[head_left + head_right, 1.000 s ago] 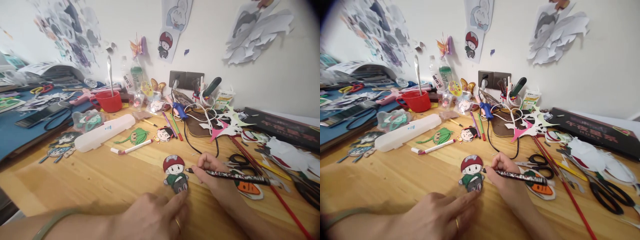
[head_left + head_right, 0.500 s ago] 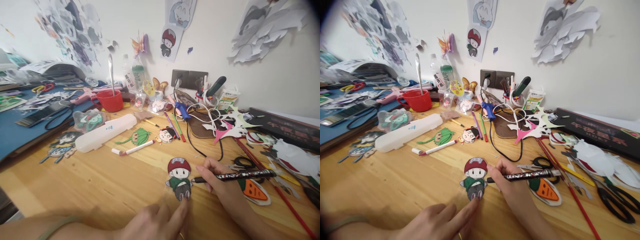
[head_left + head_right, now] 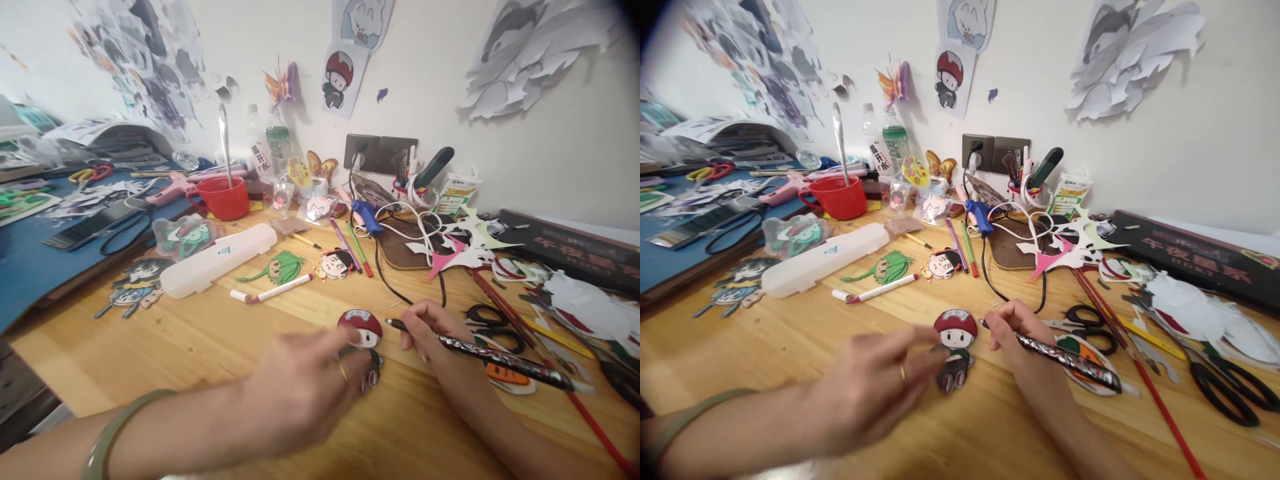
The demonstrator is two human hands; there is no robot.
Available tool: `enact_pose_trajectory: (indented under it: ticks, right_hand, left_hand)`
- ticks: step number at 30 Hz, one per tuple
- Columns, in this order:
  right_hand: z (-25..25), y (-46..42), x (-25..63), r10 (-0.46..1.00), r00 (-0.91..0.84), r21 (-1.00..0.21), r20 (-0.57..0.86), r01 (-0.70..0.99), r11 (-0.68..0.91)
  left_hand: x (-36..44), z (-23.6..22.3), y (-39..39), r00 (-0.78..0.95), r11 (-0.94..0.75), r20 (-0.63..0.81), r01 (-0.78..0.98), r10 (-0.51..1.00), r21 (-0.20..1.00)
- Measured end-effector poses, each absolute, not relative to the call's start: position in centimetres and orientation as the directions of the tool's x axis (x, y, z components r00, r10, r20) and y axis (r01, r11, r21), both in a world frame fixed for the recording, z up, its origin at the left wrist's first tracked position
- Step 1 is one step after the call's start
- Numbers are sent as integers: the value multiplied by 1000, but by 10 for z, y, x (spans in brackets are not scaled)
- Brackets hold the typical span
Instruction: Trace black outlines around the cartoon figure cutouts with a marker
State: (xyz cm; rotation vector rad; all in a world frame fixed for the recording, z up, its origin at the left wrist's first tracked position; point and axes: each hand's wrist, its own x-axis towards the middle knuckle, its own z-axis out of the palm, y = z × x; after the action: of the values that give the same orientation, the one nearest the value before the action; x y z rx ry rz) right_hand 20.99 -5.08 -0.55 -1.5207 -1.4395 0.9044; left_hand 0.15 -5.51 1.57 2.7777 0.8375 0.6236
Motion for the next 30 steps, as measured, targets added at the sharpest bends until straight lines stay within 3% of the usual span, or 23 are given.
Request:
enact_pose_trajectory:
  ticks: [3, 5, 11, 15, 21, 30]
  right_hand:
    - [-8, -49, 211, 974, 200, -910, 106, 415, 14]
    - [-9, -48, 211, 965, 244, -901, 99, 433, -17]
    - [-6, -52, 212, 990, 139, -804, 12, 590, -73]
    - [-7, -57, 208, 995, 89, -781, 35, 623, -28]
    - [-14, -58, 207, 999, 38, -884, 20, 468, 0]
    - [-5, -56, 206, 980, 151, -980, 130, 172, 103]
  left_hand:
    - [-7, 24, -26, 479, -585, 336, 668, 811, 460]
    - [-10, 26, -11, 354, -365, 126, 767, 927, 527]
    - [-11, 18, -2, 393, -259, -102, 758, 914, 599]
    - [-8, 8, -3, 437, -201, -160, 670, 885, 714]
    - [0, 4, -3, 591, -104, -171, 401, 788, 910]
    - [8, 2, 0, 523, 4, -91, 165, 848, 986]
